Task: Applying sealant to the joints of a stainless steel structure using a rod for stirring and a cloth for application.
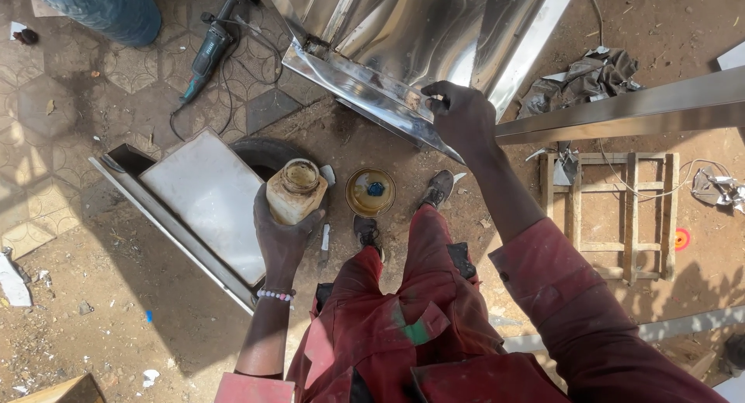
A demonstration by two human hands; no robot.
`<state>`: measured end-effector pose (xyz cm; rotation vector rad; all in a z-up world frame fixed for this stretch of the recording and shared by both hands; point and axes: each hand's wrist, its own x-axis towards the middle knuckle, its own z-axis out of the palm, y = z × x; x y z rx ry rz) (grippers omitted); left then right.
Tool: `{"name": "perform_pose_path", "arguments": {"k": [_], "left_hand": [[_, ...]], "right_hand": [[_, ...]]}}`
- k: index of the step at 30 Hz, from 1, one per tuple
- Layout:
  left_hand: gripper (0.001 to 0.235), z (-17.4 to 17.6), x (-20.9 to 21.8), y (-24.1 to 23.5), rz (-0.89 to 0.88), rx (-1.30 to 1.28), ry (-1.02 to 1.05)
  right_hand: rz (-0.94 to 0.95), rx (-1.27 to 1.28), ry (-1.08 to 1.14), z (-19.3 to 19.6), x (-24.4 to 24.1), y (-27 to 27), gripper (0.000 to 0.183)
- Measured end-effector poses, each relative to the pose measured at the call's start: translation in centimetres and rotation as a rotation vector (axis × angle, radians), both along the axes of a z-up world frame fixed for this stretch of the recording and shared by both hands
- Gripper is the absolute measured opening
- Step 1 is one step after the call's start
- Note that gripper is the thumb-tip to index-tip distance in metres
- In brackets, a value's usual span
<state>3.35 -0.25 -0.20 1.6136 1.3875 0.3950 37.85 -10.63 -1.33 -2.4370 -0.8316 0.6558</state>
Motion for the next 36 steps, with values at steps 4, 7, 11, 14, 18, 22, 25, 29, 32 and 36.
{"name": "perform_pose_path", "arguments": {"k": [4,7,11,14,18,22,25,29,32,36], "left_hand": [[0.106,0.3,-0.1,-0.2,-0.017,-0.013,-0.003],[0.105,-0.4,-0.4,-0.2,-0.025,0.001,-0.017],[0.107,-0.6,-0.6,-0.3,-0.012,0.009,-0.011],[0.107,-0.5,-0.7,0.1,-0.016,0.003,0.001],[0.105,-0.3,-0.7,0.1,-0.017,-0.008,-0.010],[0.107,-0.2,-0.5,0.1,-0.004,-0.021,-0.006],[0.106,-0.5,-0.7,0.0,-0.002,-0.017,0.012],[0.108,-0.5,-1.0,0.0,-0.011,-0.019,0.023],[0.097,-0.3,-0.8,0.2,-0.041,0.060,0.071],[0.096,-0.2,-1.1,0.3,-0.019,0.042,0.083]], "right_hand": [[-0.102,-0.058,0.107,0.3,-3.2,0.3,0.027],[-0.135,-0.072,0.149,2.9,-5.7,0.1,0.030],[-0.175,-0.033,0.135,0.9,-4.8,-0.4,0.029],[-0.171,-0.038,0.110,2.0,-4.7,0.0,0.028],[-0.199,0.009,0.107,3.1,-5.0,0.0,0.027],[-0.208,-0.010,0.136,1.0,-4.9,-0.1,0.026],[-0.215,-0.006,0.161,1.9,-6.4,-0.5,0.027],[-0.231,0.029,0.128,2.4,-6.7,-0.5,0.028],[-0.251,0.054,0.165,1.6,-5.6,-0.3,0.034],[-0.262,0.025,0.139,1.5,-5.7,-0.2,0.035]]}}
